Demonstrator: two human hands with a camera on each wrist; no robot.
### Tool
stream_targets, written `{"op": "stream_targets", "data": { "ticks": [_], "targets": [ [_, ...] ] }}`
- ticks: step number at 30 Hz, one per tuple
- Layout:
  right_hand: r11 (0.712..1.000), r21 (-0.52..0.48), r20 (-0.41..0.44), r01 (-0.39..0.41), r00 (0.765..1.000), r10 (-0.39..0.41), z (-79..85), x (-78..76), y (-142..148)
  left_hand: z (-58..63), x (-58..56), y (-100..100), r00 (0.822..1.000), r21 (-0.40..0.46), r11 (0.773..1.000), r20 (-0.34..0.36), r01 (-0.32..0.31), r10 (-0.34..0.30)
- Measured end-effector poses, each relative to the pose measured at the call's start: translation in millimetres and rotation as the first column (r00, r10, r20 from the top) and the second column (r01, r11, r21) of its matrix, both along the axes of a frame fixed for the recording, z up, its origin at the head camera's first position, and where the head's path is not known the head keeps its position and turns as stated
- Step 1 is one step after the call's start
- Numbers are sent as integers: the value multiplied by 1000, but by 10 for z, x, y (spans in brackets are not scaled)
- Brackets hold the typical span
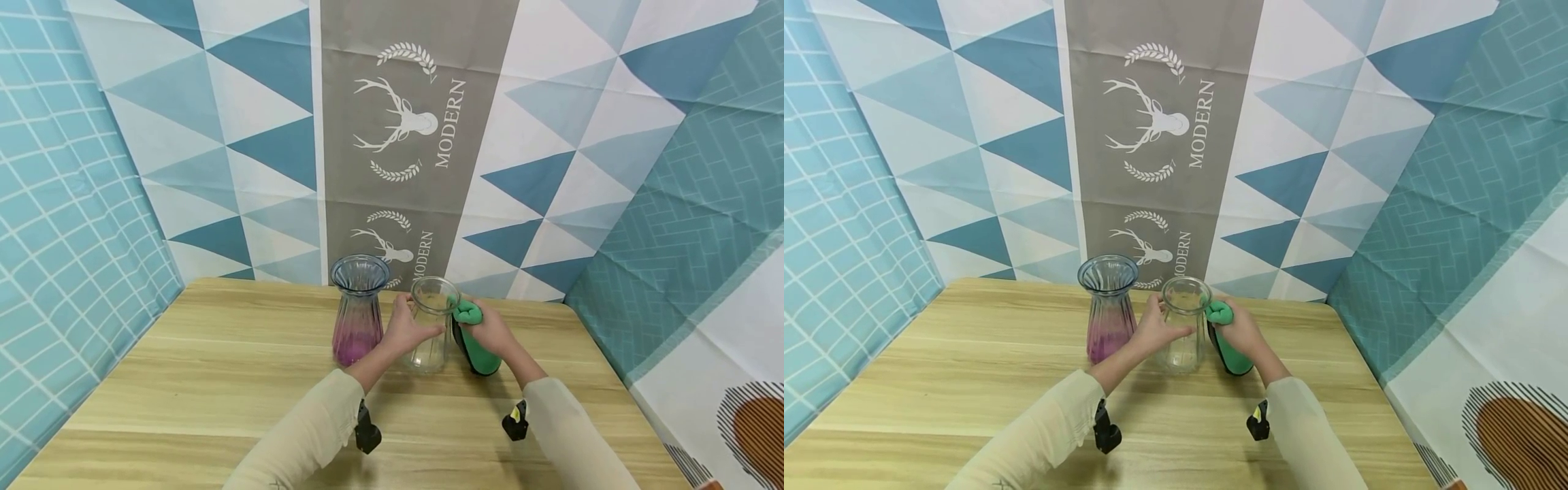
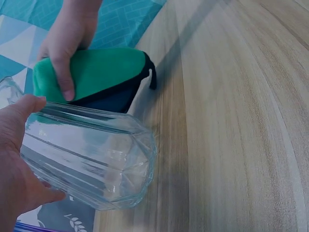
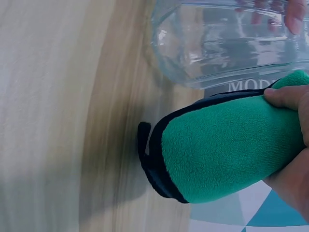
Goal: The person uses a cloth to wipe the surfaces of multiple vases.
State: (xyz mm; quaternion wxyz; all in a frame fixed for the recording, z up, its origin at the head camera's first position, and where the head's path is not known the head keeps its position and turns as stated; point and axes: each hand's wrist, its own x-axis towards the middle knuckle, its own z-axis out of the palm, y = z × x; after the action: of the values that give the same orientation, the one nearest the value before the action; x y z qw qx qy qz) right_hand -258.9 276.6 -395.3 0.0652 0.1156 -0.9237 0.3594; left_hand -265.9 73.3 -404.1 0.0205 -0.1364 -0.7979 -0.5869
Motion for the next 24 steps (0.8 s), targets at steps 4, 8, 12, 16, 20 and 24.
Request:
{"op": "stream_targets", "data": {
  "ticks": [4, 8, 12, 16, 20, 24],
  "targets": [
    [1000, -17, -27, 25, 999, -26, 53, -13, -33, 9, 3, -3, 1000, -10, 1000, -10, 4, -4],
    [998, -38, -33, 49, 998, -50, 86, -6, -79, 14, 8, -6, 1000, -14, 1000, -14, 8, -8],
    [998, -62, -43, 33, 998, -35, 84, -12, -117, 12, 7, -11, 1000, -9, 1000, -24, 16, -16],
    [998, -66, -71, 0, 997, -5, 65, -12, -125, 7, -1, -14, 999, -20, 1000, -42, 18, -19],
    [997, -70, -66, -25, 998, 20, 37, -11, -111, 0, -11, -12, 999, -41, 999, -45, 21, -23],
    [999, -37, -59, -20, 998, 18, 16, -7, -98, 8, -16, -13, 999, -50, 998, -31, 31, -33]
  ]
}}
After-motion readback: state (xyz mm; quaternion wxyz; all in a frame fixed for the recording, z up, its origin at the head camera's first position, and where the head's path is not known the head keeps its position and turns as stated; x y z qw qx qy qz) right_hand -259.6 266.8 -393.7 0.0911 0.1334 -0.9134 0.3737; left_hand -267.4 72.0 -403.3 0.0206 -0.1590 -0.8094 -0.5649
